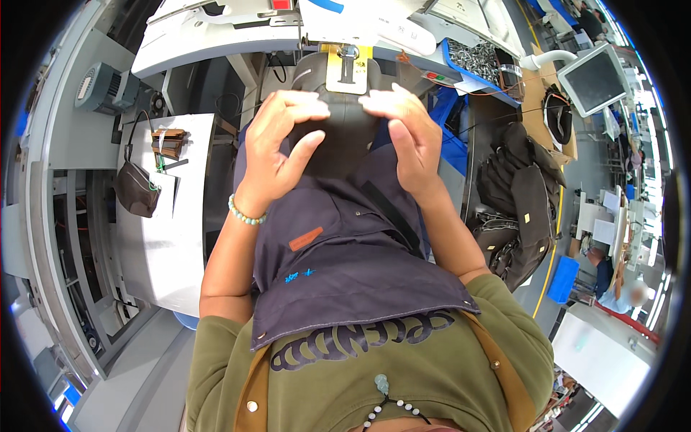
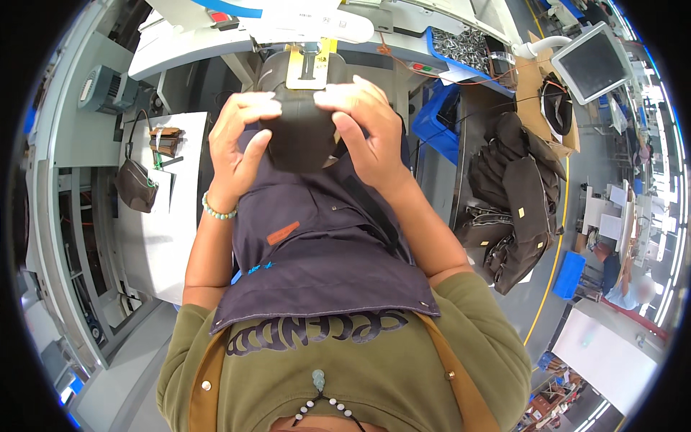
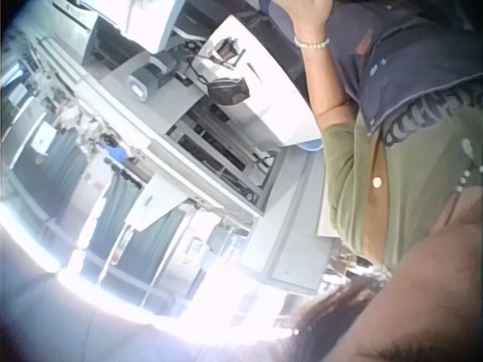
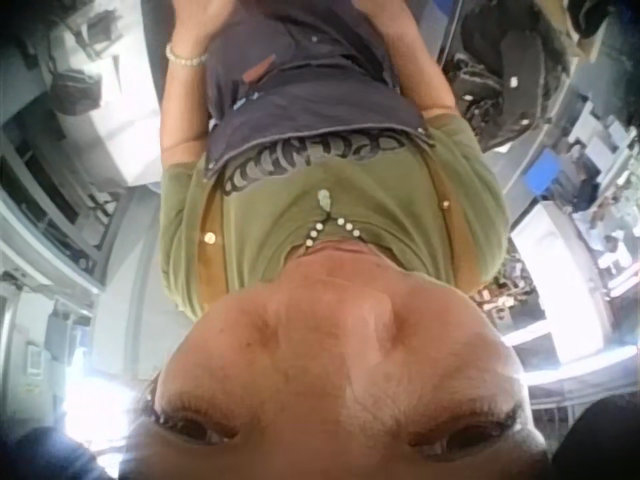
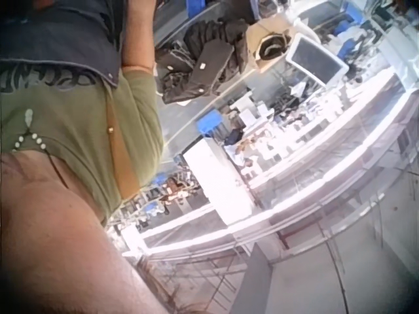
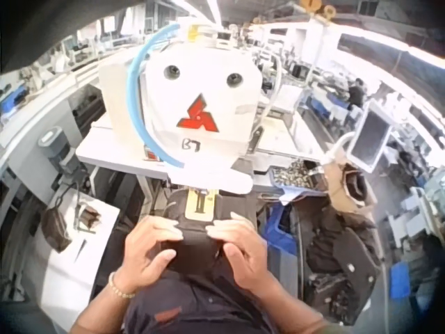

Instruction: Sewing the lining and main body of a small leather pouch using an industrial sewing machine.

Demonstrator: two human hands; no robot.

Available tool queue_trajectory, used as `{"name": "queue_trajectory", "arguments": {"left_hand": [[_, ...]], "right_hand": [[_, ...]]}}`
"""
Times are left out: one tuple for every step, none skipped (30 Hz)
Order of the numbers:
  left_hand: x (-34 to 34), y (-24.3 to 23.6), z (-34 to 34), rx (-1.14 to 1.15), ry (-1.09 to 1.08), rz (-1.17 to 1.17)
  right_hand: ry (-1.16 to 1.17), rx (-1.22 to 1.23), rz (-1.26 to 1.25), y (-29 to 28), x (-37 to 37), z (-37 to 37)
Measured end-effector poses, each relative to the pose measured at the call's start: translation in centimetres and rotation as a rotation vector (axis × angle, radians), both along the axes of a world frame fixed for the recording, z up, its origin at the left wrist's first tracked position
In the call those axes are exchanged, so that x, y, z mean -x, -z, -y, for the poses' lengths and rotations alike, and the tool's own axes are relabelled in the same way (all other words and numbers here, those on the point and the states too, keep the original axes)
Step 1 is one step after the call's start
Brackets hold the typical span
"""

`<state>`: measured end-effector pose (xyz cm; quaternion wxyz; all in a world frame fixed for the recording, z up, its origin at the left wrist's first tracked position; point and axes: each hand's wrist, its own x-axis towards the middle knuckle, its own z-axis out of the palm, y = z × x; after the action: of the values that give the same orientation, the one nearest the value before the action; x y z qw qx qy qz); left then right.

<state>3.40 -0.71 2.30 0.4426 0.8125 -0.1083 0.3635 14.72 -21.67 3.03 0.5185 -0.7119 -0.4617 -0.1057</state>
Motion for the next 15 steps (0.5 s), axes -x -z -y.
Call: {"name": "queue_trajectory", "arguments": {"left_hand": [[0.4,0.2,-0.3,0.056,0.042,0.000],[0.7,0.4,-0.4,0.048,0.049,-0.035],[0.9,0.5,-0.5,0.044,0.077,-0.079],[1.0,0.5,-0.6,0.053,0.105,-0.093],[0.8,0.5,-0.6,0.078,0.084,-0.054],[0.5,0.5,-0.5,0.060,0.087,-0.093],[0.1,0.5,-0.4,0.006,-0.018,-0.026],[-0.3,0.5,-0.2,-0.034,-0.128,0.059],[-0.8,0.5,-0.1,-0.132,-0.151,0.082],[-1.1,0.6,0.1,-0.152,-0.132,0.084],[-1.3,0.8,0.4,-0.245,-0.107,0.047],[-1.5,0.9,0.7,-0.314,-0.096,-0.005],[-1.5,1.2,1.2,-0.349,-0.098,-0.035],[-1.4,1.4,1.5,-0.403,-0.129,-0.005],[-1.2,1.6,1.9,-0.422,-0.148,-0.047]], "right_hand": [[-0.062,-0.026,-0.016,0.3,0.3,0.0],[-0.135,-0.074,-0.021,0.6,0.5,0.1],[-0.176,-0.005,-0.012,0.8,0.8,0.1],[-0.173,-0.006,-0.014,1.0,0.9,0.1],[-0.144,-0.025,0.037,1.1,1.1,-0.1],[-0.126,-0.027,0.104,1.2,1.3,-0.3],[-0.071,-0.051,0.123,1.3,1.3,-0.5],[-0.063,-0.074,0.110,1.3,1.2,-0.7],[-0.033,-0.065,0.118,1.3,1.2,-1.0],[0.010,0.004,0.102,1.2,1.0,-1.1],[-0.033,0.050,0.100,1.2,1.0,-1.3],[-0.035,0.019,0.106,1.1,0.8,-1.3],[-0.059,0.014,0.118,1.0,0.6,-1.3],[-0.099,-0.012,0.150,0.9,0.2,-1.3],[-0.059,-0.074,0.166,0.9,-0.5,-1.4]]}}
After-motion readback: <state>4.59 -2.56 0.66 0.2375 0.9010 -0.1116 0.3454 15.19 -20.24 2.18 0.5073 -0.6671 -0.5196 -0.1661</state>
